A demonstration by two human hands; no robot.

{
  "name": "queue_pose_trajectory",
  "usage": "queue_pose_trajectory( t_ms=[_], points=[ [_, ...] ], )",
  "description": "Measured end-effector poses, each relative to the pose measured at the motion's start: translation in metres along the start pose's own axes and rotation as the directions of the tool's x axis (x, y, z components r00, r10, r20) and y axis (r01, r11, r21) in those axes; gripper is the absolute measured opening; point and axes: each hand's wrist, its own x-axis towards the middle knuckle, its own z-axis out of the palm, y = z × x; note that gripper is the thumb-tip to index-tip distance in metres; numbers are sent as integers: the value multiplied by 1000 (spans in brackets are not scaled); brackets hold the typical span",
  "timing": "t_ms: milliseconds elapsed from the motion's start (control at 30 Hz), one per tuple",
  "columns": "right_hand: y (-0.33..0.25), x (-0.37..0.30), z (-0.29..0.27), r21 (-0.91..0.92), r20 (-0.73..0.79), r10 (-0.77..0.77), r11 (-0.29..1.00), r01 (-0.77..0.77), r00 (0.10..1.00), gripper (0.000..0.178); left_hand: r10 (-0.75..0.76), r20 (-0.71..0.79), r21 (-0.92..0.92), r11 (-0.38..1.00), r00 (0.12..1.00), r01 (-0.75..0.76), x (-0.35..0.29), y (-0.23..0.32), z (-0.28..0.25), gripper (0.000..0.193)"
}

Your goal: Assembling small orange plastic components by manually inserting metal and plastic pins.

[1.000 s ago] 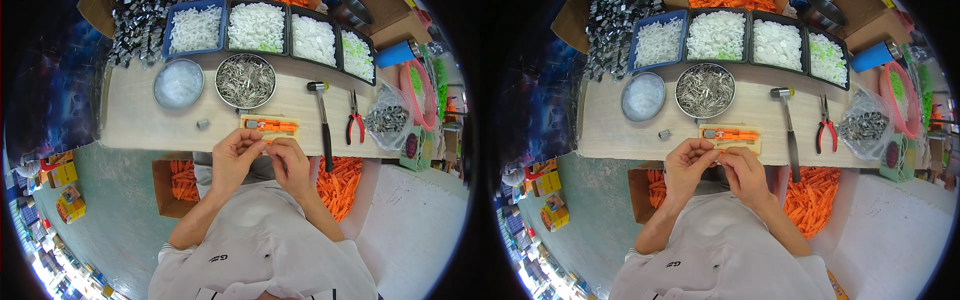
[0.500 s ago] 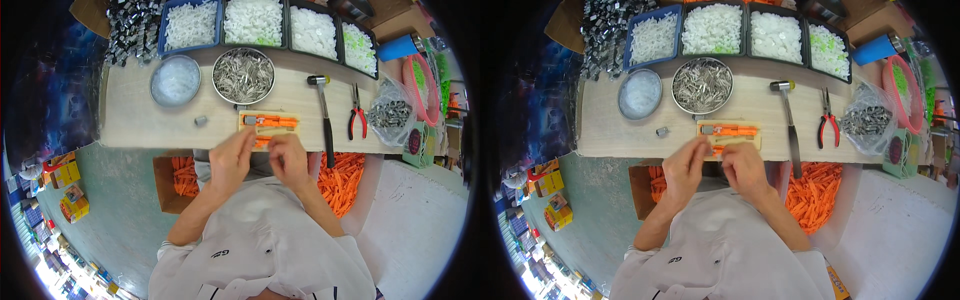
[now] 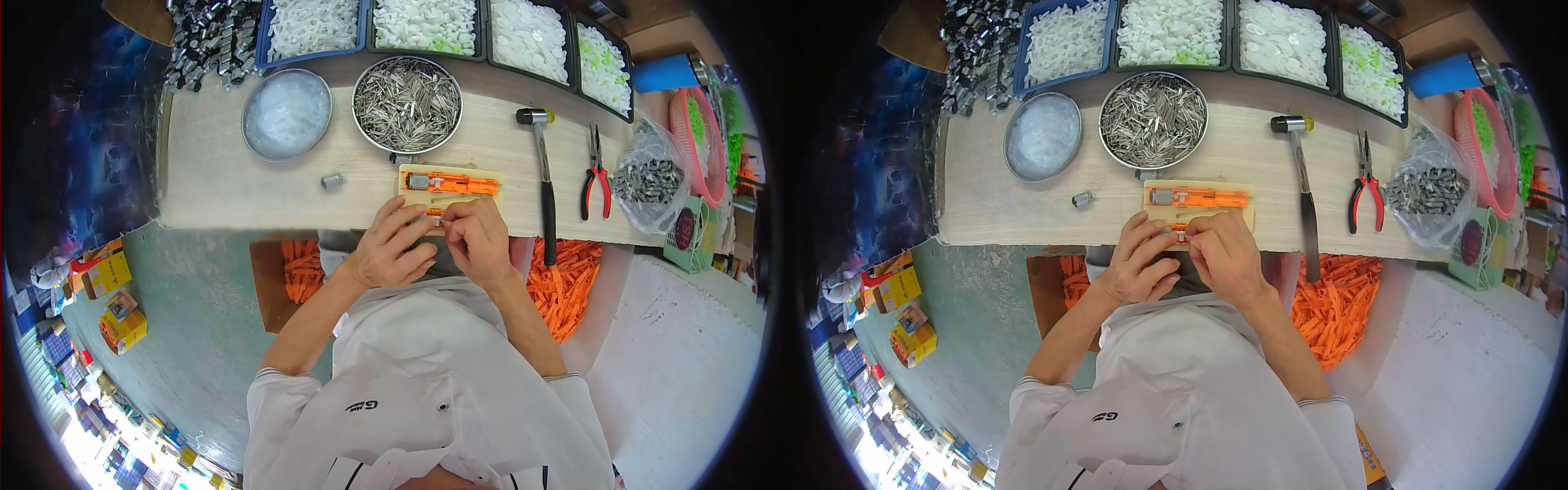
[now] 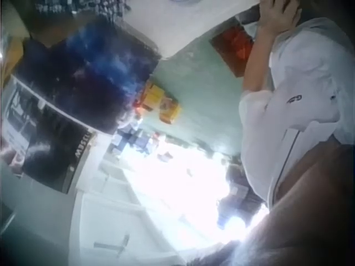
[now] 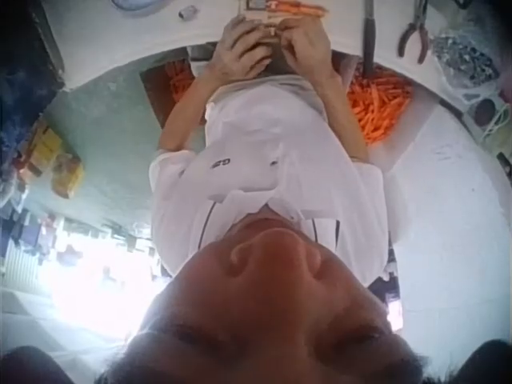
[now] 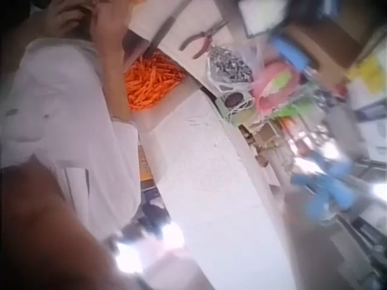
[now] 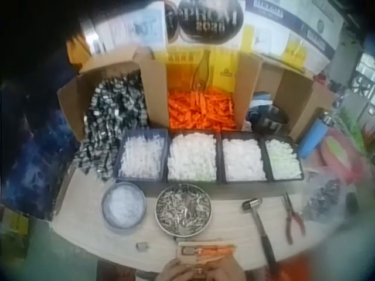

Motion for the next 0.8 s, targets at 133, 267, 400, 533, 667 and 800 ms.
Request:
queue_pose_trajectory(
  t_ms=[133,267,400,533,667,800],
  points=[
    [-2,1,4,-22,-23,17,1000,-18,1000,33,85,59,91,992,995,-90,-3,-7,4,20],
    [-2,0,5,-35,-23,7,999,-8,1000,31,83,72,226,969,994,-97,-7,-6,9,19],
    [-1,3,-5,29,-22,54,998,-54,998,33,144,66,343,926,987,-158,-6,-8,20,16],
    [5,19,-28,371,-131,413,863,-341,901,20,99,50,285,952,994,-110,-6,-4,15,16],
    [70,101,-75,-120,-308,253,946,-301,917,12,-89,-164,190,974,982,120,68,-4,-5,19],
    [141,156,-90,-462,-227,78,869,-178,971,19,-374,-132,300,868,918,397,123,-39,6,25]
  ],
)
